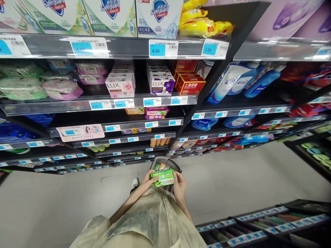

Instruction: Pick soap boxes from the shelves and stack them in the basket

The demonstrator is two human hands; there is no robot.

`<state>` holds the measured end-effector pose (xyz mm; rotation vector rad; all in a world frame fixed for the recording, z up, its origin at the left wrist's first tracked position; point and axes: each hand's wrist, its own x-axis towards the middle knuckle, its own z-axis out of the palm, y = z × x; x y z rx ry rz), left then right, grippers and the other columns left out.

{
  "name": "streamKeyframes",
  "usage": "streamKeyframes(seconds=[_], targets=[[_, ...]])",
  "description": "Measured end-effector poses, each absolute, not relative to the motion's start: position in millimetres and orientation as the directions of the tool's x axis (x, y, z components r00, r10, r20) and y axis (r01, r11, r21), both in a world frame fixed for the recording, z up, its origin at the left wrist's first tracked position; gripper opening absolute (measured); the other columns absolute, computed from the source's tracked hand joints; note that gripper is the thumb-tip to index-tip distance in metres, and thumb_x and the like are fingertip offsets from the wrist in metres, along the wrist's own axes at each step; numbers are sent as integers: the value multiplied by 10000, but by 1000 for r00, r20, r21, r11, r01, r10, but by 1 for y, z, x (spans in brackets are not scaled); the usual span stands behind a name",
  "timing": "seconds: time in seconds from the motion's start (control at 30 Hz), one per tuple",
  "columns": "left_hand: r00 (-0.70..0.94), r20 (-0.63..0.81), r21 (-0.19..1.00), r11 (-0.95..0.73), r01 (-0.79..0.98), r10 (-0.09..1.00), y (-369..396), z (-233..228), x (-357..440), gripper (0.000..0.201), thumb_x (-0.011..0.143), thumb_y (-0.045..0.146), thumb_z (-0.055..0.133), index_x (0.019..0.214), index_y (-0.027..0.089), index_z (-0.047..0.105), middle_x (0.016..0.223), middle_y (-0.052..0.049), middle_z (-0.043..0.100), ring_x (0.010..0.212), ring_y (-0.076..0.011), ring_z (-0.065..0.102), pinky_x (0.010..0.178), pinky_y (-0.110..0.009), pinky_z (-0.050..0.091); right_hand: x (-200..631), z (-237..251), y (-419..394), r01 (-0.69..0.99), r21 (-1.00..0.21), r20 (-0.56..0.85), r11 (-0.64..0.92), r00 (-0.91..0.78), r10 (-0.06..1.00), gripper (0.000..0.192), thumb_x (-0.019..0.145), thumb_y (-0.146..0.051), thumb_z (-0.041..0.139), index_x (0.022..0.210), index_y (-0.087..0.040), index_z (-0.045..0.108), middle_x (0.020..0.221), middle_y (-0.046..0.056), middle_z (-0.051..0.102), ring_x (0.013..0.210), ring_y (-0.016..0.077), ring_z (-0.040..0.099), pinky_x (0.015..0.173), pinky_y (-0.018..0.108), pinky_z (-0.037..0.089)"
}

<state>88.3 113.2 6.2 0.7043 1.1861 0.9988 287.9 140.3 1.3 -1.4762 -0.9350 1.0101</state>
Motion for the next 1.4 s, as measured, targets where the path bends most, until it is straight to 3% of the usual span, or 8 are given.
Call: streamKeyframes(seconds=[0.37,0.57,0.67,0.77,0.9,1.07,1.27,1.4], targets=[[497,-308,947,313,77,811,127,29,79,560,711,562,858,1068,145,748,1063,-73,750,1000,-260,665,883,-336,515,287,38,155,143,-990,-20,3,-165,986,359,909,-561,695,889,-206,746,947,72,768,913,239,712,871,352,563],[544,-350,937,299,183,763,135,45,85,491,696,530,883,933,113,783,870,-45,758,835,-232,670,774,-317,525,268,58,159,55,-997,-53,-52,-6,999,391,899,-587,682,912,-199,723,764,48,751,699,207,705,700,324,580],[473,-367,921,386,60,801,133,45,92,506,678,500,919,969,105,796,916,-68,787,852,-241,699,804,-327,546,273,63,166,-44,-995,-89,-85,101,991,455,872,-633,712,996,-195,710,822,67,781,726,217,730,712,339,607],[219,-451,815,500,-292,865,127,43,102,533,599,441,989,959,101,791,938,-115,806,835,-262,730,814,-356,570,282,66,166,-111,-986,-144,-128,152,978,503,881,-686,691,1060,-217,707,970,89,804,794,233,747,733,356,614],[-55,-532,657,371,-657,845,129,49,114,544,620,409,984,1048,154,766,1114,-128,807,1015,-305,756,952,-405,583,282,64,151,-92,-968,-229,-233,-59,972,514,873,-743,668,957,-240,733,927,67,775,765,238,714,635,341,587],[-60,-469,556,242,-795,881,140,75,120,547,726,312,917,1215,163,723,1330,-135,742,1340,-335,643,1162,-452,499,265,62,133,-86,-964,-233,-252,-186,955,436,833,-667,761,939,-252,678,814,20,709,627,190,607,554,314,526],[-90,-454,491,164,-856,887,143,99,129,528,848,443,830,1284,170,707,1395,-146,710,1353,-342,635,1142,-453,514,264,68,138,-11,-994,-112,-111,27,993,535,934,-710,596,703,-230,543,665,-22,530,608,147,471,567,275,392],[-103,-417,513,140,-847,903,141,104,134,538,864,474,809,1314,198,703,1420,-132,697,1362,-349,625,1133,-466,512,264,67,138,9,-995,-100,-103,164,981,493,945,-689,586,826,-214,643,719,-6,598,670,167,535,616,280,425]])
